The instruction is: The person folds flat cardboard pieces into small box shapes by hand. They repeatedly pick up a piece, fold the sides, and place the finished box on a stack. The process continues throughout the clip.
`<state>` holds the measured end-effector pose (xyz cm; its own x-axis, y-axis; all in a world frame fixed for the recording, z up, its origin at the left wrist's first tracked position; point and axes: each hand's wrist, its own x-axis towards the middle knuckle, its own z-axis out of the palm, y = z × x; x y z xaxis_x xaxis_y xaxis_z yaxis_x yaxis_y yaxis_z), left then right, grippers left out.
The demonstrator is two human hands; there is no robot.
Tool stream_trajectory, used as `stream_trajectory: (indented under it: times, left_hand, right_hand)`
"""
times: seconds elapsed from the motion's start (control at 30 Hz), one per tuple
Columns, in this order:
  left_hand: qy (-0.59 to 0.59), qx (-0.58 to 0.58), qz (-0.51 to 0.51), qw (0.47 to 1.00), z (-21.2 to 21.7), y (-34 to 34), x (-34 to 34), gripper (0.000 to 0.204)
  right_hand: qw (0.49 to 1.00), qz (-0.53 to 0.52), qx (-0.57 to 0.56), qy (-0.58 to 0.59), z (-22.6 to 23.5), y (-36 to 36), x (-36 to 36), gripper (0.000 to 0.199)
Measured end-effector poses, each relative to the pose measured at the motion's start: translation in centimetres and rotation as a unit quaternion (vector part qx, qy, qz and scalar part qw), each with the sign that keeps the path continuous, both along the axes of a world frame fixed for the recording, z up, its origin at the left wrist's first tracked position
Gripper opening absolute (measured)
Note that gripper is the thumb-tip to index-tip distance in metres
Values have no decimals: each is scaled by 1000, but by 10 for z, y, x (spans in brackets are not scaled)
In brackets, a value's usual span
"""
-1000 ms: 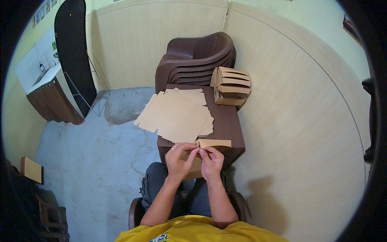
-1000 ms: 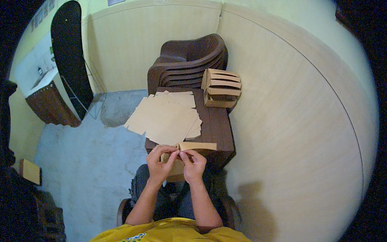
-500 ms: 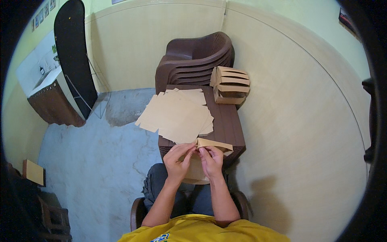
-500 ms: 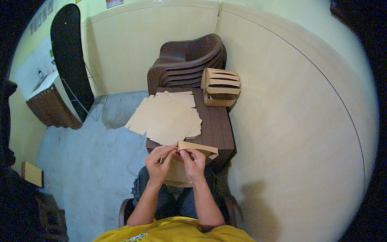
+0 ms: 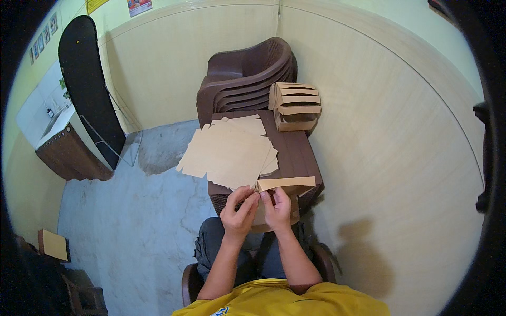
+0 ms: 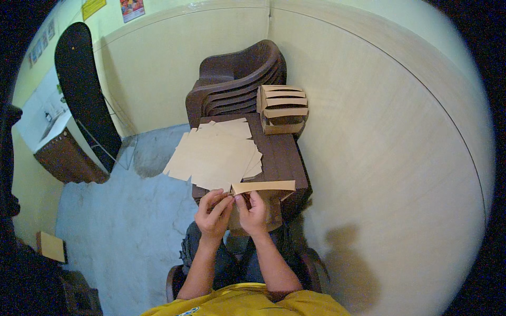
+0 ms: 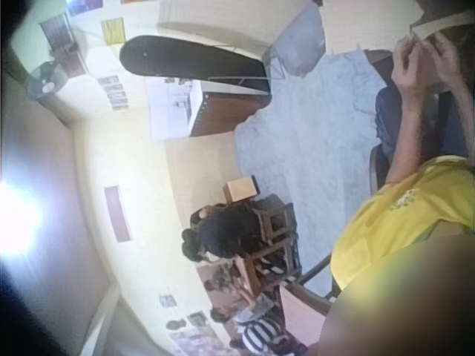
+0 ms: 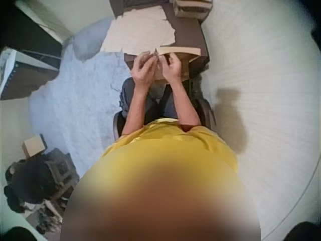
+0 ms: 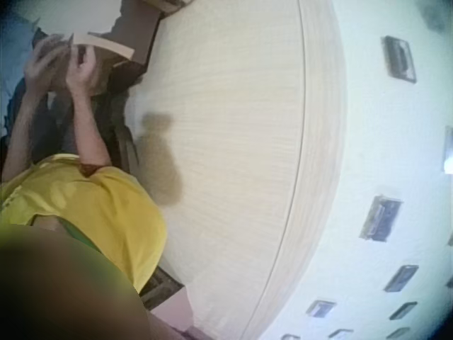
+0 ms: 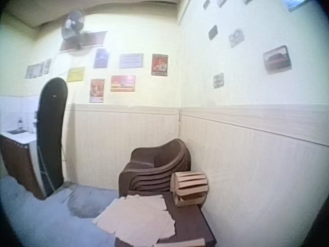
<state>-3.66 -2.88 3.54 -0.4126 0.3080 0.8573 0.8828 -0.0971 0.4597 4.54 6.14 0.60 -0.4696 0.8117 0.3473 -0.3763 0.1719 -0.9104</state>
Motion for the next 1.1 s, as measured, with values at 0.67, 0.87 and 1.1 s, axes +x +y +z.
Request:
stream_trajectory:
  times: [0.67, 0.87, 1.1]
  left_hand:
    - [13, 36, 19, 999, -4, 6, -5, 20]
    - [-63, 92, -58, 992, 3, 5, 8, 19]
    - [-332, 120, -236, 905, 13, 6, -21, 21]
  right_hand:
    - [975, -112, 176, -77, 13, -9, -6, 16]
    - [975, -78, 166, -124, 14, -4, -4, 15]
    - [993, 17, 97, -67, 24, 1, 6, 29]
